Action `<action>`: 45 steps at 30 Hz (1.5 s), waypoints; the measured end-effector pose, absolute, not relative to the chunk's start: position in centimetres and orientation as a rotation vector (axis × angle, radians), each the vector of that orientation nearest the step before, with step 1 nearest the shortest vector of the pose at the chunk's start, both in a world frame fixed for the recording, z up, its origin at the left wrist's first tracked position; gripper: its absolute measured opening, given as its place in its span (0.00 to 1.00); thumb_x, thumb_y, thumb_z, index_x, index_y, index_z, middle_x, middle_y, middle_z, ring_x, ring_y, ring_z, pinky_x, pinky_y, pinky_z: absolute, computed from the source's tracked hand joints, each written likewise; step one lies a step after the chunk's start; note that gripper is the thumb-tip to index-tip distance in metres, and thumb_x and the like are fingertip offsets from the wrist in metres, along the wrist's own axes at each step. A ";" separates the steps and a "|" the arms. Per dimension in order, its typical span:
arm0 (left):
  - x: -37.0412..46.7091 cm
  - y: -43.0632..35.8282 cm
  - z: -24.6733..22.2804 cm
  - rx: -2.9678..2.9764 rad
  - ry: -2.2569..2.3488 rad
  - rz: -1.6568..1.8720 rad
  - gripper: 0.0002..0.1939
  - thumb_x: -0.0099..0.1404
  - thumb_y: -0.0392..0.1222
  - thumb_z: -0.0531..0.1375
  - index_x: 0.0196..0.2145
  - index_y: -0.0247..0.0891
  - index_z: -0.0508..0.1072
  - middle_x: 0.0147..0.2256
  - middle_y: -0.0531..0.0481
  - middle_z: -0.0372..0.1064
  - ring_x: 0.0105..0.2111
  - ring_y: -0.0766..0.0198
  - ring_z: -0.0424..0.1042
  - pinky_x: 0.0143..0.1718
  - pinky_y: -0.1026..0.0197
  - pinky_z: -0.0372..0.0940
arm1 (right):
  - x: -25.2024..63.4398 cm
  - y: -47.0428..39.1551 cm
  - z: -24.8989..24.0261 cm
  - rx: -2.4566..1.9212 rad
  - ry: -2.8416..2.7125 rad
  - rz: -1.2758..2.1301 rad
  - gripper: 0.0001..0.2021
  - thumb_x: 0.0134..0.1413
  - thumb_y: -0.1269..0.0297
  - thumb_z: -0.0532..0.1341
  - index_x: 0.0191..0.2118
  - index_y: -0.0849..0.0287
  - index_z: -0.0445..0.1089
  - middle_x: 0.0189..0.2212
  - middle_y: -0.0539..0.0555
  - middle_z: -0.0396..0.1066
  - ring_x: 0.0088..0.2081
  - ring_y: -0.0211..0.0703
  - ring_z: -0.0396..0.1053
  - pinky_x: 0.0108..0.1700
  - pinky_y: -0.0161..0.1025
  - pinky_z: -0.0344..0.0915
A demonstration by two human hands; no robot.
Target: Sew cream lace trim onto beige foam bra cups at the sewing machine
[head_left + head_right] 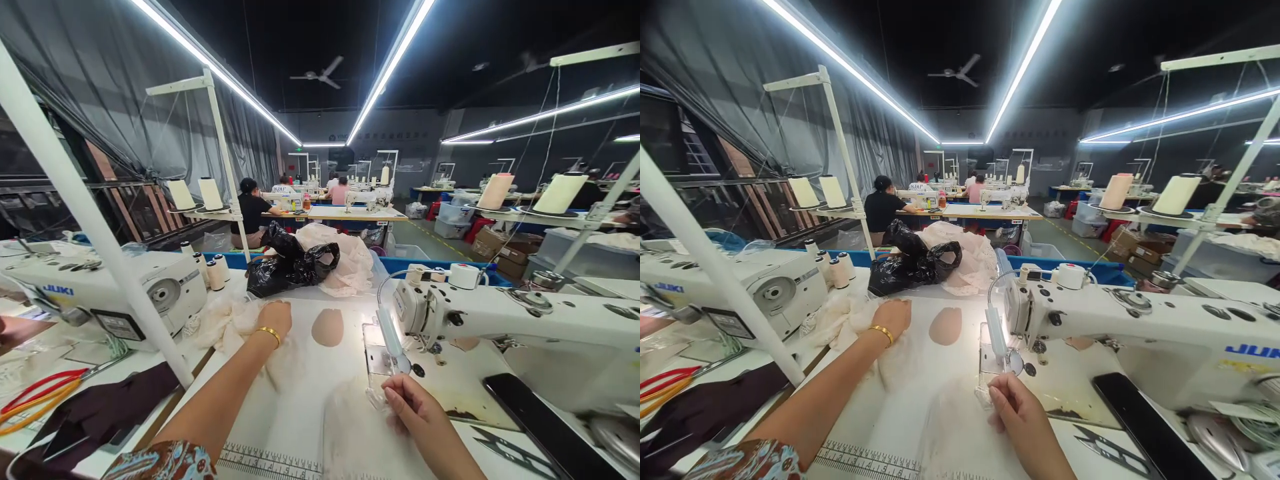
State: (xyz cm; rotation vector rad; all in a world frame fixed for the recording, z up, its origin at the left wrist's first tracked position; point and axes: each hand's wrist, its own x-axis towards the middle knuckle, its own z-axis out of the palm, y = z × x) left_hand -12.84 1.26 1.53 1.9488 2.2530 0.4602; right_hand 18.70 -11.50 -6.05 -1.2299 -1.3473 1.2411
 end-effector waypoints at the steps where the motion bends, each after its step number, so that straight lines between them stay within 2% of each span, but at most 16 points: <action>1: -12.8 1.1 2.0 1.955 2.238 0.502 0.16 0.73 0.46 0.62 0.54 0.35 0.72 0.53 0.42 0.71 0.49 0.54 0.74 0.50 0.47 0.73 | 18.8 -11.4 -6.0 -1.231 -1.353 1.250 0.22 0.58 0.38 0.62 0.36 0.54 0.71 0.28 0.47 0.67 0.27 0.43 0.69 0.31 0.39 0.62; 5: -11.6 -0.8 4.0 1.961 2.097 0.808 0.07 0.71 0.38 0.58 0.44 0.35 0.73 0.46 0.42 0.74 0.48 0.55 0.72 0.51 0.51 0.68 | 19.3 -11.1 -5.6 -1.184 -1.354 1.292 0.20 0.59 0.41 0.63 0.38 0.55 0.70 0.30 0.46 0.68 0.28 0.42 0.70 0.33 0.39 0.65; 8: -9.2 -3.7 4.2 1.930 1.810 0.935 0.09 0.67 0.43 0.55 0.40 0.37 0.71 0.37 0.47 0.74 0.38 0.60 0.73 0.41 0.60 0.69 | 19.4 -11.0 -5.0 -1.154 -1.321 1.305 0.20 0.58 0.41 0.64 0.38 0.56 0.70 0.31 0.46 0.69 0.28 0.41 0.70 0.34 0.39 0.66; 11: -5.9 -7.2 3.0 1.679 1.292 0.904 0.12 0.59 0.49 0.61 0.33 0.37 0.70 0.28 0.53 0.69 0.29 0.63 0.69 0.30 0.64 0.63 | 19.5 -11.1 -4.5 -1.115 -1.279 1.347 0.23 0.61 0.38 0.62 0.39 0.56 0.70 0.32 0.48 0.70 0.29 0.41 0.71 0.34 0.39 0.66; 15: -2.8 -9.2 0.8 1.584 1.179 0.820 0.10 0.54 0.46 0.62 0.29 0.38 0.68 0.25 0.55 0.64 0.26 0.65 0.63 0.27 0.64 0.56 | 19.4 -11.7 -4.4 -1.002 -1.233 1.405 0.24 0.63 0.38 0.61 0.43 0.56 0.70 0.32 0.48 0.68 0.31 0.42 0.72 0.35 0.39 0.67; 19: -1.9 -8.7 1.0 1.699 1.196 0.767 0.09 0.56 0.46 0.61 0.31 0.39 0.71 0.30 0.50 0.71 0.33 0.58 0.70 0.35 0.59 0.63 | 19.0 -12.6 -3.9 -0.997 -1.327 1.309 0.19 0.57 0.49 0.70 0.44 0.55 0.69 0.30 0.46 0.67 0.31 0.39 0.68 0.36 0.38 0.67; 21: -1.8 -8.3 2.2 1.815 1.090 0.710 0.15 0.59 0.48 0.63 0.42 0.40 0.75 0.46 0.45 0.75 0.49 0.51 0.72 0.51 0.53 0.64 | 18.8 -13.3 -2.9 -1.019 -1.463 1.234 0.12 0.61 0.56 0.67 0.46 0.54 0.69 0.31 0.46 0.68 0.32 0.39 0.67 0.36 0.38 0.66; 23: -1.6 -7.9 3.5 1.946 0.874 0.538 0.26 0.58 0.51 0.67 0.54 0.43 0.72 0.58 0.45 0.69 0.60 0.48 0.65 0.62 0.50 0.58 | 18.8 -13.9 -1.6 -1.018 -1.665 1.121 0.08 0.63 0.65 0.63 0.47 0.53 0.70 0.33 0.47 0.70 0.34 0.39 0.68 0.38 0.38 0.66; 25: -1.3 -7.4 4.4 2.019 0.629 0.311 0.27 0.54 0.49 0.70 0.51 0.43 0.72 0.55 0.46 0.71 0.56 0.48 0.68 0.59 0.52 0.61 | 19.2 -14.3 -0.2 -0.983 -1.856 0.967 0.09 0.63 0.69 0.62 0.48 0.53 0.70 0.33 0.47 0.71 0.35 0.39 0.69 0.39 0.37 0.66; 28: -1.2 -6.6 4.8 2.092 0.547 0.189 0.14 0.53 0.44 0.67 0.37 0.41 0.72 0.37 0.53 0.72 0.40 0.57 0.71 0.43 0.59 0.67 | 20.3 -14.3 1.4 -0.922 -2.016 0.690 0.10 0.66 0.70 0.61 0.50 0.51 0.69 0.34 0.48 0.72 0.35 0.40 0.70 0.39 0.37 0.67; 31: -2.1 -6.0 5.0 2.210 0.703 0.343 0.10 0.57 0.44 0.64 0.30 0.40 0.65 0.27 0.57 0.62 0.28 0.65 0.63 0.29 0.65 0.58 | 21.0 -13.6 2.1 -0.880 -2.037 0.322 0.12 0.68 0.72 0.59 0.53 0.52 0.67 0.36 0.50 0.74 0.34 0.40 0.71 0.37 0.36 0.68; 33: -2.9 -5.9 5.1 2.367 0.806 0.562 0.08 0.60 0.40 0.60 0.29 0.40 0.63 0.24 0.58 0.59 0.24 0.67 0.58 0.25 0.65 0.53 | 20.9 -12.9 2.0 -0.838 -1.999 0.089 0.13 0.68 0.74 0.58 0.54 0.54 0.66 0.37 0.53 0.75 0.35 0.41 0.72 0.36 0.37 0.69; 35: -3.7 -6.1 5.1 2.617 0.875 0.844 0.05 0.63 0.34 0.56 0.30 0.40 0.63 0.24 0.58 0.61 0.23 0.67 0.57 0.25 0.64 0.51 | 20.5 -12.2 1.3 -0.802 -1.962 -0.095 0.16 0.68 0.77 0.58 0.57 0.56 0.65 0.39 0.56 0.76 0.36 0.43 0.73 0.37 0.38 0.70; 38: -4.1 -7.0 4.1 3.063 0.873 1.020 0.10 0.66 0.29 0.53 0.29 0.39 0.65 0.25 0.54 0.66 0.24 0.63 0.60 0.27 0.60 0.52 | 20.2 -10.8 -0.7 -0.772 -2.015 -0.315 0.20 0.67 0.80 0.57 0.60 0.59 0.63 0.38 0.57 0.77 0.36 0.44 0.72 0.36 0.38 0.69; 42: -2.9 -8.5 1.7 3.165 0.821 0.518 0.11 0.64 0.40 0.67 0.29 0.39 0.68 0.31 0.52 0.72 0.30 0.58 0.68 0.31 0.57 0.59 | 21.7 -8.6 -4.0 -0.745 -2.346 -0.423 0.13 0.71 0.76 0.52 0.53 0.60 0.68 0.34 0.53 0.77 0.32 0.43 0.70 0.33 0.39 0.64; 45: -1.0 -7.6 0.3 3.139 0.722 0.364 0.09 0.63 0.33 0.67 0.31 0.38 0.69 0.33 0.52 0.73 0.33 0.58 0.70 0.36 0.56 0.62 | 23.5 -6.9 -5.5 -0.763 -2.496 -0.362 0.12 0.72 0.73 0.52 0.40 0.56 0.72 0.30 0.49 0.74 0.31 0.42 0.68 0.31 0.38 0.59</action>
